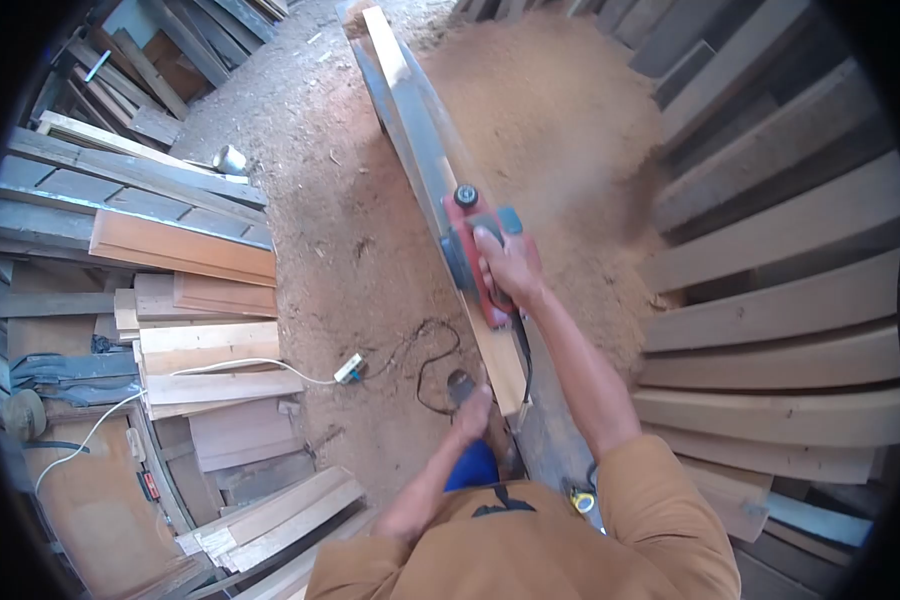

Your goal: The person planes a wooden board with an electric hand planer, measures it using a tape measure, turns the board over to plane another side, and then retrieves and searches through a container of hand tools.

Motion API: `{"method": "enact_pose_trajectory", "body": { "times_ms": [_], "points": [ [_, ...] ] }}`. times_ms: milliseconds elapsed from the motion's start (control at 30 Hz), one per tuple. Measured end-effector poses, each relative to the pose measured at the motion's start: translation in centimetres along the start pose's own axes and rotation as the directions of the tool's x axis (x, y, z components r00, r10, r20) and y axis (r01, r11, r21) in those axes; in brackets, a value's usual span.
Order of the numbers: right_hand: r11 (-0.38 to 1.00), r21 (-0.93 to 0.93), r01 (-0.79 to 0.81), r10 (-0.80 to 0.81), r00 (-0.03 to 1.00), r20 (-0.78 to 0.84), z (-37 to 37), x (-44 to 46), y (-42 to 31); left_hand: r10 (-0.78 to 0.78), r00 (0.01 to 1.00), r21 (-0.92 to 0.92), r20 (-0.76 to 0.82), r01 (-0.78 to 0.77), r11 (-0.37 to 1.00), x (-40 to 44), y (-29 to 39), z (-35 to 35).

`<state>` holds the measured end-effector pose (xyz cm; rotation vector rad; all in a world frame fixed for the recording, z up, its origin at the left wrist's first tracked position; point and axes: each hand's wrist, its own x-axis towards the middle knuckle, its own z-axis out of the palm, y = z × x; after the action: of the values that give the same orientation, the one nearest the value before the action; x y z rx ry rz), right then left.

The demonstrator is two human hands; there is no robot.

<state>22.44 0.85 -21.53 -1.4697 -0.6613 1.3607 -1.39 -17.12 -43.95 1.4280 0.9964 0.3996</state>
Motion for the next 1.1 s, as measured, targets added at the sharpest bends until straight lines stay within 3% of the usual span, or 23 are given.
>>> {"method": "enact_pose_trajectory", "body": {
  "times_ms": [33,100,167,233,267,433,533,633,700,800,1000,1100],
  "points": [
    [1.000,-0.004,-0.009,0.009,1.000,-0.001,-0.5,-3.2,1.7,-0.014,1.000,-0.157,-0.005,0.013,0.988,0.6,-2.4,0.3],
    [0.994,-0.114,0.004,-0.003,1.000,0.005,-1.6,-10.9,5.4,-0.210,0.962,-0.543,0.174,0.272,0.795,0.3,-4.6,0.1],
    [0.956,-0.294,-0.022,0.033,0.999,0.034,-2.7,-18.9,6.8,-0.281,0.927,-0.646,0.247,0.374,0.665,0.6,-1.1,-0.4],
    [0.962,-0.261,-0.079,0.091,0.995,0.034,-3.5,-25.9,10.0,-0.246,0.949,-0.623,0.200,0.316,0.716,-0.1,3.8,-0.4],
    [0.963,-0.267,-0.036,0.046,0.998,0.033,-3.9,-29.2,11.6,-0.229,0.958,-0.609,0.174,0.288,0.739,-0.4,5.0,-0.4],
    [0.949,-0.313,-0.034,0.034,0.999,-0.004,-3.2,-29.6,12.0,-0.333,0.920,-0.523,0.207,0.392,0.757,-0.8,5.9,-1.0],
    [0.941,-0.319,-0.116,0.124,0.992,0.005,-2.1,-21.9,6.3,-0.318,0.928,-0.509,0.193,0.372,0.776,-0.6,5.3,-0.7],
    [0.944,-0.327,0.043,-0.057,0.998,-0.034,-1.0,-11.7,2.7,-0.308,0.928,-0.533,0.211,0.374,0.759,-0.1,1.7,-0.6],
    [0.988,-0.148,0.042,-0.048,0.998,-0.035,-0.4,-5.7,0.9,-0.341,0.917,-0.547,0.206,0.397,0.737,-0.2,3.6,-0.6],
    [0.999,-0.051,0.012,-0.011,0.999,0.035,-0.8,1.1,1.5,-0.310,0.913,-0.572,0.266,0.408,0.712,0.2,2.0,-1.1],
    [0.999,0.010,0.051,-0.051,0.999,-0.011,-0.2,-5.9,5.0,-0.367,0.892,-0.645,0.262,0.445,0.621,0.7,2.6,-1.5],
    [0.989,-0.145,0.035,-0.033,0.999,0.012,-0.4,-15.0,7.6,-0.332,0.909,-0.674,0.250,0.410,0.614,0.5,2.2,-1.7]
  ]
}}
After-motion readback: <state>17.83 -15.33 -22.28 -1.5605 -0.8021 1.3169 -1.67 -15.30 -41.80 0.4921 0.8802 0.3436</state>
